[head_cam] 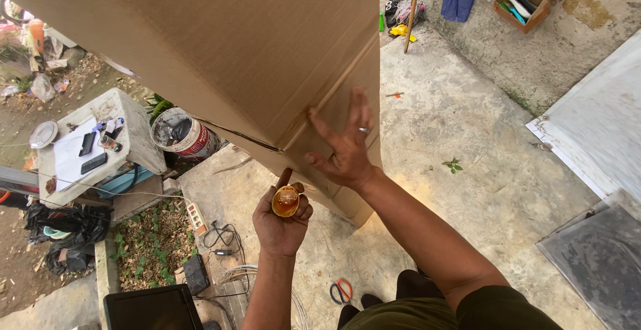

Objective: The person holds a long cardboard box upright and rubs a liquid from a small plastic cup along its folded seams and edges, pressing the flaps closed. They rotate the box to treat different sides, then sit on the ground and continue working the seams before setting the box down.

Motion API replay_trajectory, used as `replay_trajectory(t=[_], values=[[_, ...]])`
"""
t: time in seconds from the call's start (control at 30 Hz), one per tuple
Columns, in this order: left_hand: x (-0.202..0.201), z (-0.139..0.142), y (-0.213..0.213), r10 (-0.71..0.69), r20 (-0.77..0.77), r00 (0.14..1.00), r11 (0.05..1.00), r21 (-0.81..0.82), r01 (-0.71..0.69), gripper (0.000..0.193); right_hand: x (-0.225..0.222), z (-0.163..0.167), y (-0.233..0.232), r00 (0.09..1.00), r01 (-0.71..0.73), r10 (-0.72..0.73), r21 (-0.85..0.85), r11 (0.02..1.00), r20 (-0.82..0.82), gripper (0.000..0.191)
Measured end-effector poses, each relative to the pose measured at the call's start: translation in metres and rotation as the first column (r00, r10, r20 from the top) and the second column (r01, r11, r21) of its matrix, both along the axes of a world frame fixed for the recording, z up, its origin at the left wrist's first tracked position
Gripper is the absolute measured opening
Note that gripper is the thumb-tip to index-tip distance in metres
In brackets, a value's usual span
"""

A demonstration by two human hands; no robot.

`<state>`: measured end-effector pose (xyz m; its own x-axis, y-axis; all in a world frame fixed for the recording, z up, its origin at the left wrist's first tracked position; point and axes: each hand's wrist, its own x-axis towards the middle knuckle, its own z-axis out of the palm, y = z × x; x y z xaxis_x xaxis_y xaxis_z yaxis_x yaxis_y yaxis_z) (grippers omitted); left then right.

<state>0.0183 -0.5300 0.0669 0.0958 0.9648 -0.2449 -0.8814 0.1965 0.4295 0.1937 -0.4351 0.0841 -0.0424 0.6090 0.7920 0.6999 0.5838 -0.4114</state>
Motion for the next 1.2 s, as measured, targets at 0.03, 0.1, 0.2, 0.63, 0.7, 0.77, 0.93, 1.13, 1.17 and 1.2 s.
replay_trajectory(t=[0.03,0.1,0.2,0.63,0.7,0.77,0.93,1.13,1.17,1.2], values=[[0.0,0.0,0.0,-0.008,0.0,1.0,1.0,0.014,0.008,0.052,0.004,0.001,0.003,0.998,0.047,-0.047,-0.011,0.999,-0.034,0.076],[0.0,-0.001,0.001,-0.027,0.003,1.0,0.999,0.036,0.027,0.053,0.013,0.005,0.015,0.988,0.136,-0.14,-0.067,0.988,-0.068,0.078],[0.001,-0.001,0.002,-0.057,0.006,0.998,0.997,0.048,0.057,0.052,0.016,0.011,0.023,0.966,0.255,-0.259,-0.102,0.961,-0.018,0.078],[0.003,0.001,0.004,-0.046,-0.006,0.999,0.998,-0.038,0.045,0.048,-0.014,0.005,-0.019,0.991,0.131,-0.132,0.072,0.989,0.015,0.072],[0.003,-0.001,0.005,0.004,-0.045,0.999,0.992,-0.129,-0.01,0.041,-0.02,0.002,-0.027,0.994,0.08,-0.088,0.132,0.988,0.061,0.071],[0.002,-0.001,0.005,-0.031,0.058,0.998,0.999,-0.006,0.031,0.045,-0.024,-0.001,-0.031,0.991,0.035,-0.058,0.18,0.983,0.122,0.074],[0.003,0.003,0.005,-0.054,-0.012,0.998,0.999,0.003,0.054,0.045,-0.03,-0.003,-0.035,0.998,0.013,-0.017,0.068,0.998,0.058,0.08],[0.004,0.013,0.005,-0.033,-0.043,0.999,0.996,-0.09,0.029,0.052,-0.034,-0.006,-0.043,0.994,0.004,-0.02,0.14,0.99,0.112,0.081],[0.005,0.013,0.005,-0.058,0.005,0.998,0.998,0.002,0.058,0.052,-0.033,-0.006,-0.043,0.995,0.002,-0.015,0.13,0.991,0.099,0.083],[0.005,0.012,0.004,-0.086,0.052,0.995,0.993,0.086,0.081,0.052,-0.032,-0.007,-0.043,0.994,0.003,-0.017,0.118,0.993,0.112,0.081]])
